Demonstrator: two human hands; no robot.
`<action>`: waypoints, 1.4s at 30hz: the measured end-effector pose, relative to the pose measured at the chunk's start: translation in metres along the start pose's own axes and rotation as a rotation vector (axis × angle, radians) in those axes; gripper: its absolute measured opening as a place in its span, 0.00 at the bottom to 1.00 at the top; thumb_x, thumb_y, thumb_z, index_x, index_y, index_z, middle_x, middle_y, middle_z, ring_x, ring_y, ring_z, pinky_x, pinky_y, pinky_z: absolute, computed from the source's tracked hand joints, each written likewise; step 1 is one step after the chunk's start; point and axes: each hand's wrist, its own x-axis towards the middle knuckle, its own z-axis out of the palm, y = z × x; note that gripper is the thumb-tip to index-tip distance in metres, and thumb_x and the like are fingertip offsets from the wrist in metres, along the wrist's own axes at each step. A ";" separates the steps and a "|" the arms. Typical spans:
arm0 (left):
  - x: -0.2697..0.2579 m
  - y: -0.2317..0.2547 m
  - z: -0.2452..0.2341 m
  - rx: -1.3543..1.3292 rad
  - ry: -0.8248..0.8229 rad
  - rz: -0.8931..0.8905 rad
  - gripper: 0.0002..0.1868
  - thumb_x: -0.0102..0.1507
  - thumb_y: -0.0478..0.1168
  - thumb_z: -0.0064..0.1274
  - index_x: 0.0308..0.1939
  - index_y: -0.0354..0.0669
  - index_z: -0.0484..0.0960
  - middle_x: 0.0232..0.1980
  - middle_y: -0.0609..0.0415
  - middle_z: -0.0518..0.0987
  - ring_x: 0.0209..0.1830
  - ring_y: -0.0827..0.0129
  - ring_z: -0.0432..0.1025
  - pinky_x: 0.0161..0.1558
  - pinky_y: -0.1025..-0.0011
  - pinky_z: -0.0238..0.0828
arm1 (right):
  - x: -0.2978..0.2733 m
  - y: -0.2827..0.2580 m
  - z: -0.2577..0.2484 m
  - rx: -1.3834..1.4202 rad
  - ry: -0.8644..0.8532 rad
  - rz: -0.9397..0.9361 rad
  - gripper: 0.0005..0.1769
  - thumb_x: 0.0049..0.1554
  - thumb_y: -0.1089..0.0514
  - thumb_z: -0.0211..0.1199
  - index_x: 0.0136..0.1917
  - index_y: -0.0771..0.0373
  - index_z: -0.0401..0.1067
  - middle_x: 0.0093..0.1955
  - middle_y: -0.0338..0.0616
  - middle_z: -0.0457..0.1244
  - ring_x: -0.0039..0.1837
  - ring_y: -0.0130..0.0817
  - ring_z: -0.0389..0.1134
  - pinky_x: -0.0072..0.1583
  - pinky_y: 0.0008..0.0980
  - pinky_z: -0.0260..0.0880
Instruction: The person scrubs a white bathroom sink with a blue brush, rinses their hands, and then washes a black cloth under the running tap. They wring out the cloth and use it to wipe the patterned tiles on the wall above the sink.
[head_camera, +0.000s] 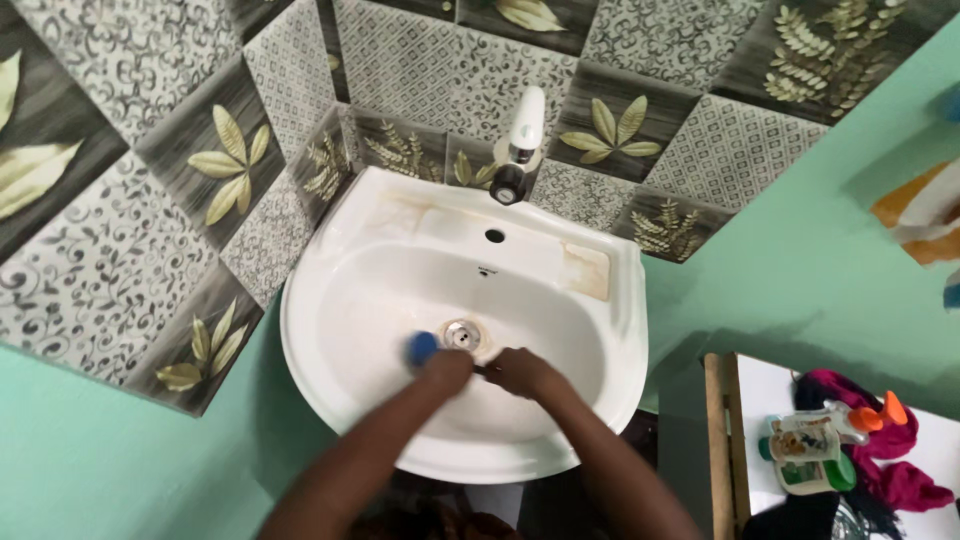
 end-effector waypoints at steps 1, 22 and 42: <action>-0.004 -0.024 -0.003 0.072 -0.032 -0.057 0.09 0.65 0.38 0.52 0.44 0.46 0.88 0.48 0.47 0.86 0.47 0.56 0.82 0.43 0.60 0.79 | 0.010 -0.006 0.011 0.145 0.083 -0.148 0.20 0.62 0.39 0.60 0.59 0.47 0.81 0.46 0.48 0.73 0.42 0.44 0.74 0.47 0.44 0.73; 0.013 -0.007 0.011 0.035 -0.047 -0.146 0.14 0.67 0.47 0.57 0.46 0.40 0.88 0.49 0.42 0.85 0.50 0.53 0.81 0.47 0.57 0.79 | 0.005 -0.016 0.063 -0.037 0.358 -0.098 0.15 0.64 0.48 0.55 0.56 0.48 0.81 0.43 0.53 0.72 0.44 0.52 0.73 0.46 0.49 0.73; 0.020 0.019 0.019 -0.243 0.305 0.100 0.07 0.64 0.34 0.48 0.40 0.40 0.82 0.38 0.40 0.82 0.39 0.47 0.79 0.39 0.52 0.75 | -0.035 -0.014 -0.056 0.347 -0.120 0.264 0.20 0.64 0.47 0.55 0.66 0.51 0.77 0.36 0.41 0.67 0.28 0.29 0.62 0.32 0.33 0.66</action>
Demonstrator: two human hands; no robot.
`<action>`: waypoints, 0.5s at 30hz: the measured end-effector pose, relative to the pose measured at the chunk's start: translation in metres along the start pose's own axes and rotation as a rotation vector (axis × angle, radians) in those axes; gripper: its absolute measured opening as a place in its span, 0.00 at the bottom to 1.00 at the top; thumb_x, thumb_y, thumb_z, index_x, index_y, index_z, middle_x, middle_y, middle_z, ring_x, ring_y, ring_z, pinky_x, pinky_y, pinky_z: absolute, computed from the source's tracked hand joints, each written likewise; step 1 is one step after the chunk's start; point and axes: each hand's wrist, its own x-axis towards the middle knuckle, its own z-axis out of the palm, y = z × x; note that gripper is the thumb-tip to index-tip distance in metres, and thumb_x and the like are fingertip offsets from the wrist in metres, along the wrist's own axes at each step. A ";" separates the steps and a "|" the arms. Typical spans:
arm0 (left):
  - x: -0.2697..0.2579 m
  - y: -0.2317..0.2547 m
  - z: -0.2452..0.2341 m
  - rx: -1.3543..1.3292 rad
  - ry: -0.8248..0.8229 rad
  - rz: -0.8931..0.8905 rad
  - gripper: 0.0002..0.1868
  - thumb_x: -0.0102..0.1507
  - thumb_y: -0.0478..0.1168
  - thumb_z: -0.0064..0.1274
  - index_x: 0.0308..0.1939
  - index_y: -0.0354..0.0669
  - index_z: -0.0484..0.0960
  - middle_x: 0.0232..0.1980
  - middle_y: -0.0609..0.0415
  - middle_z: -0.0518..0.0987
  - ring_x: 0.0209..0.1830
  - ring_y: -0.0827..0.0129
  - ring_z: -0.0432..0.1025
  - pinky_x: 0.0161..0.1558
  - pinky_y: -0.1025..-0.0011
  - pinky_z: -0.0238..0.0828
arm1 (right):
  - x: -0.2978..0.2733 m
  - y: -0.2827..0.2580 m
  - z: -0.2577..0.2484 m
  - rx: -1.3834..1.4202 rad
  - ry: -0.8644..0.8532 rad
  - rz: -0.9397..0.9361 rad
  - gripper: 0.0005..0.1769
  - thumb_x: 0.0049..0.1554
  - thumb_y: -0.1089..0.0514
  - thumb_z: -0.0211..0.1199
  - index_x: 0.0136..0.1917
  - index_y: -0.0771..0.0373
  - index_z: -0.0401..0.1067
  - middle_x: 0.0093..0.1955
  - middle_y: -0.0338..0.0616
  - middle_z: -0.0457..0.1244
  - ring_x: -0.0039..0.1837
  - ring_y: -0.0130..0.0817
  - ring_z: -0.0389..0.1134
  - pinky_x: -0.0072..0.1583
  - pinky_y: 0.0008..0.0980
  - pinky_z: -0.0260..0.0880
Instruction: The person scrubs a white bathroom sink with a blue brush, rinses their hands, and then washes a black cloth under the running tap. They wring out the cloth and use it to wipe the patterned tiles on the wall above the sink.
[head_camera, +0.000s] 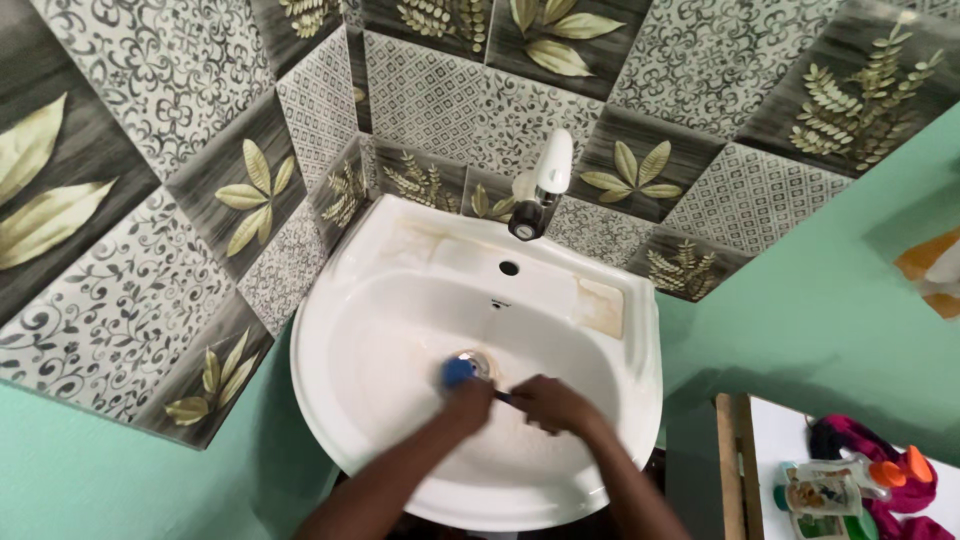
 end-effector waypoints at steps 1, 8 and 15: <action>-0.002 -0.024 -0.009 0.370 -0.050 -0.031 0.07 0.62 0.33 0.51 0.37 0.43 0.85 0.37 0.43 0.83 0.38 0.53 0.80 0.39 0.55 0.75 | 0.011 -0.012 0.019 0.065 0.023 -0.038 0.22 0.64 0.47 0.54 0.68 0.48 0.75 0.36 0.40 0.66 0.29 0.27 0.61 0.32 0.32 0.67; -0.034 -0.026 -0.062 0.194 -0.439 -0.209 0.08 0.62 0.36 0.55 0.43 0.43 0.86 0.49 0.44 0.84 0.51 0.52 0.79 0.46 0.55 0.78 | -0.037 -0.051 0.049 0.065 -0.097 -0.188 0.25 0.66 0.44 0.49 0.73 0.47 0.69 0.36 0.39 0.63 0.28 0.29 0.63 0.33 0.33 0.68; -0.034 0.056 -0.068 -0.123 -0.536 0.169 0.10 0.64 0.38 0.52 0.45 0.41 0.86 0.48 0.38 0.83 0.50 0.46 0.77 0.50 0.56 0.74 | -0.038 0.007 0.022 -0.614 -0.019 -0.249 0.17 0.63 0.57 0.49 0.53 0.61 0.79 0.48 0.54 0.71 0.50 0.51 0.72 0.52 0.49 0.72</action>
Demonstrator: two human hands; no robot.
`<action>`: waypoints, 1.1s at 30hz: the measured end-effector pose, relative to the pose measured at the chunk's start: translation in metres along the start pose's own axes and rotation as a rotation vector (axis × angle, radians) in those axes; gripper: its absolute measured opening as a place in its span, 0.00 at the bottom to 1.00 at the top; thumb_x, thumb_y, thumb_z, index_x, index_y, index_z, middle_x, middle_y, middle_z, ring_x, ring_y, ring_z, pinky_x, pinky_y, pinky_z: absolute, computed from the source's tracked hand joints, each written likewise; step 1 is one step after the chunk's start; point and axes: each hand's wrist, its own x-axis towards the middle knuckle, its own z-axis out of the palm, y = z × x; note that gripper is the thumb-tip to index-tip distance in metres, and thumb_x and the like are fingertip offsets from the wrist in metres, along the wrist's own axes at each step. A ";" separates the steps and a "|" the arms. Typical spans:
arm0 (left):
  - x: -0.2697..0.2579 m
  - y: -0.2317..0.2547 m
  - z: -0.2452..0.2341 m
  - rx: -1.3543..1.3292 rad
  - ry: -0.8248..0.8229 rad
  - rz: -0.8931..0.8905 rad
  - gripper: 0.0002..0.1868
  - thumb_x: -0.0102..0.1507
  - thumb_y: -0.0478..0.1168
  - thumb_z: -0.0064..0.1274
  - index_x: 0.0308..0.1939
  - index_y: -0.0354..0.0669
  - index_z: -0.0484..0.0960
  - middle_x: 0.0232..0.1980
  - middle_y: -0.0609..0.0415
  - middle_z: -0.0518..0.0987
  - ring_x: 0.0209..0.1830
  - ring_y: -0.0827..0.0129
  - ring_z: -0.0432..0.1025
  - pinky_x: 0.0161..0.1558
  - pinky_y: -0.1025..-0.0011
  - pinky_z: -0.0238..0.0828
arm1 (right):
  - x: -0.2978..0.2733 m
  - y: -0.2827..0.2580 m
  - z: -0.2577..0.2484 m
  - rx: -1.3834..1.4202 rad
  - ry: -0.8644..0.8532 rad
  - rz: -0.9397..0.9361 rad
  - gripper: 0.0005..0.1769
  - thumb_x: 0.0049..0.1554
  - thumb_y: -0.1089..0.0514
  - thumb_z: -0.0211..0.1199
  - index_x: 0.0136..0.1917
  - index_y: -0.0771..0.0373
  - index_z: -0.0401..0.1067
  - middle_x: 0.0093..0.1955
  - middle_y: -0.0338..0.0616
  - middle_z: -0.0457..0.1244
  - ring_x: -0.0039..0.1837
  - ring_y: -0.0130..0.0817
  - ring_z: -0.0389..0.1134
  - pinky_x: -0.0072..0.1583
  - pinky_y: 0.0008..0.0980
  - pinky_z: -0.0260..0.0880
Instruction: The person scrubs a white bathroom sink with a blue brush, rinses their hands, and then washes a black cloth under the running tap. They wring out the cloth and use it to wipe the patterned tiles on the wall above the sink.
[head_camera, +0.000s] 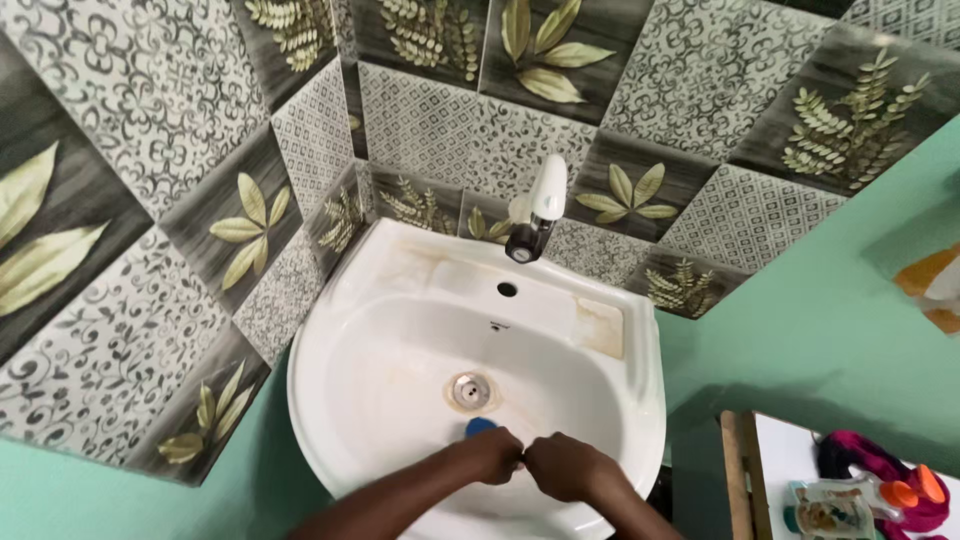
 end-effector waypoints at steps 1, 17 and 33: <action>0.013 -0.007 0.003 -0.009 0.050 0.005 0.10 0.64 0.38 0.52 0.45 0.41 0.86 0.48 0.38 0.83 0.50 0.47 0.77 0.50 0.56 0.74 | 0.017 0.001 0.007 -0.017 0.022 0.069 0.16 0.61 0.59 0.49 0.52 0.62 0.78 0.50 0.57 0.71 0.52 0.52 0.72 0.55 0.49 0.72; -0.016 -0.018 0.005 0.097 -0.050 -0.158 0.09 0.61 0.34 0.54 0.43 0.36 0.85 0.47 0.38 0.83 0.48 0.49 0.78 0.46 0.57 0.75 | 0.009 -0.049 -0.021 0.036 -0.067 0.113 0.16 0.65 0.55 0.48 0.53 0.61 0.76 0.49 0.56 0.70 0.52 0.53 0.73 0.53 0.50 0.72; -0.008 -0.020 0.012 0.131 0.008 -0.234 0.11 0.59 0.30 0.55 0.43 0.39 0.87 0.49 0.40 0.82 0.52 0.48 0.78 0.49 0.54 0.77 | -0.010 -0.036 -0.049 0.347 -0.245 0.234 0.17 0.66 0.43 0.52 0.65 0.39 0.73 0.44 0.58 0.69 0.45 0.57 0.70 0.46 0.49 0.71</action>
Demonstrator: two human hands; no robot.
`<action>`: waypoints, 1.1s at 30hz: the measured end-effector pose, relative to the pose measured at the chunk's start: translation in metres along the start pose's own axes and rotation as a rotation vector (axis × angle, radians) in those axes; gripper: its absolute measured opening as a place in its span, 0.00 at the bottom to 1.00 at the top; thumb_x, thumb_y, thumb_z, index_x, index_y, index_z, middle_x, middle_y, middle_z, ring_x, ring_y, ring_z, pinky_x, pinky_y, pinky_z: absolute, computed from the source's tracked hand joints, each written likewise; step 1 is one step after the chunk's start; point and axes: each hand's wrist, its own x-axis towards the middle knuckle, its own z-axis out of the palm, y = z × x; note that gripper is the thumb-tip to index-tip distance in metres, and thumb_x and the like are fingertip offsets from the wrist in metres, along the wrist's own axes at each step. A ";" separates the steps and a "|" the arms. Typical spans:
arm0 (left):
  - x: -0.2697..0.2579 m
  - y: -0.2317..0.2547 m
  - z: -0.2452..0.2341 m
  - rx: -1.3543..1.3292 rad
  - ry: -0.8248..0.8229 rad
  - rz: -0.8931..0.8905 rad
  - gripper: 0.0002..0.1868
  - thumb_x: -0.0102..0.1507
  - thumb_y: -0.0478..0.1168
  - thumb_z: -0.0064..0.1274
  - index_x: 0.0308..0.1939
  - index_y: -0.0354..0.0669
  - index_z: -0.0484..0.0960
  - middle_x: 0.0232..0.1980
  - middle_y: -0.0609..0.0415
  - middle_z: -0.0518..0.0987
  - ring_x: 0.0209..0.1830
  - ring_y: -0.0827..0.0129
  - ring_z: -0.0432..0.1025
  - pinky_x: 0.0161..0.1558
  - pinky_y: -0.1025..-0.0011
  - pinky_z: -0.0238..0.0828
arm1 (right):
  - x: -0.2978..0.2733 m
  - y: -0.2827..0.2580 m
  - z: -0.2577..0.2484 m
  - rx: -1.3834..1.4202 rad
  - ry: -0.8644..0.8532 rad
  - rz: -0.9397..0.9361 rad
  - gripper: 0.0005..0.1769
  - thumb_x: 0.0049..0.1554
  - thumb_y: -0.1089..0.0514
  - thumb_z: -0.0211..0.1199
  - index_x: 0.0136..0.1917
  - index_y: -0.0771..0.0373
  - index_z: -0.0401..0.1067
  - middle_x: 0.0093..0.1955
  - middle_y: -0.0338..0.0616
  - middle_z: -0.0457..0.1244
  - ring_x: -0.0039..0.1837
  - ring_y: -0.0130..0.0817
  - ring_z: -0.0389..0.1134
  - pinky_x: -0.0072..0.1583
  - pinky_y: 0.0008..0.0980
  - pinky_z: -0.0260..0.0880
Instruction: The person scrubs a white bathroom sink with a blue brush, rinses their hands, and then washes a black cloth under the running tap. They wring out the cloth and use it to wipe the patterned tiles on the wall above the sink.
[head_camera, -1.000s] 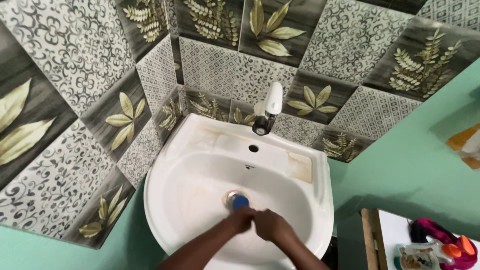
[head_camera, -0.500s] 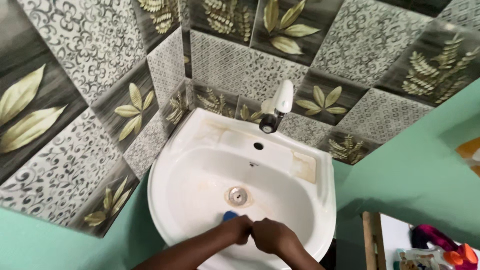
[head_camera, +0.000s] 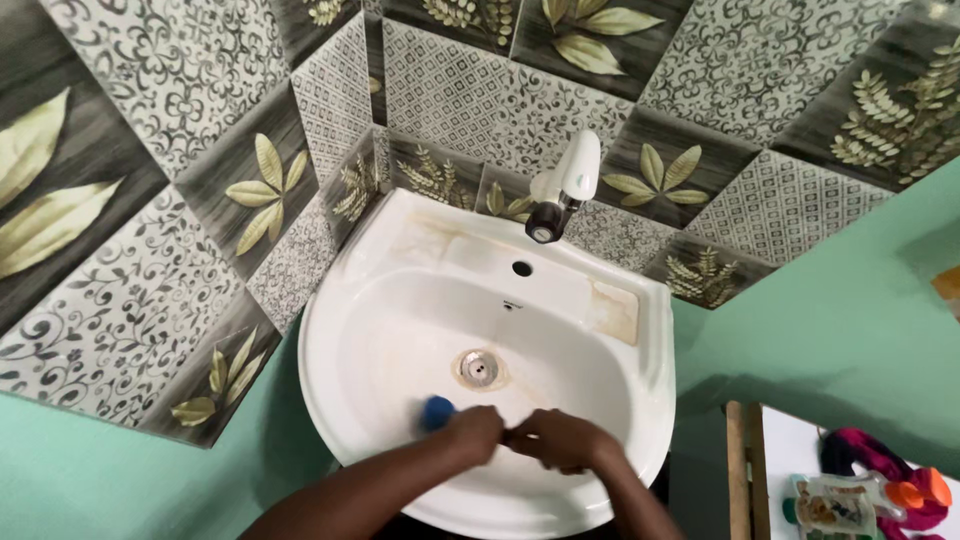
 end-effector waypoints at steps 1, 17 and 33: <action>0.005 0.020 -0.005 0.022 -0.113 0.017 0.11 0.58 0.30 0.56 0.44 0.38 0.87 0.49 0.39 0.81 0.52 0.47 0.78 0.50 0.55 0.78 | -0.003 0.009 -0.001 -0.102 0.075 -0.022 0.15 0.66 0.45 0.52 0.61 0.44 0.76 0.45 0.55 0.70 0.46 0.54 0.71 0.47 0.49 0.71; -0.006 -0.019 0.013 0.074 0.191 -0.317 0.07 0.62 0.37 0.53 0.38 0.46 0.87 0.45 0.46 0.85 0.47 0.53 0.81 0.41 0.50 0.75 | 0.011 -0.034 0.020 0.045 0.067 -0.043 0.22 0.68 0.42 0.46 0.64 0.51 0.72 0.39 0.58 0.69 0.35 0.47 0.71 0.41 0.46 0.74; -0.020 -0.031 -0.032 0.385 0.070 -0.360 0.12 0.64 0.33 0.51 0.48 0.42 0.87 0.50 0.48 0.85 0.55 0.53 0.77 0.62 0.40 0.65 | 0.075 -0.025 0.041 0.285 0.153 -0.216 0.23 0.64 0.42 0.53 0.67 0.51 0.75 0.30 0.44 0.63 0.27 0.32 0.61 0.30 0.34 0.61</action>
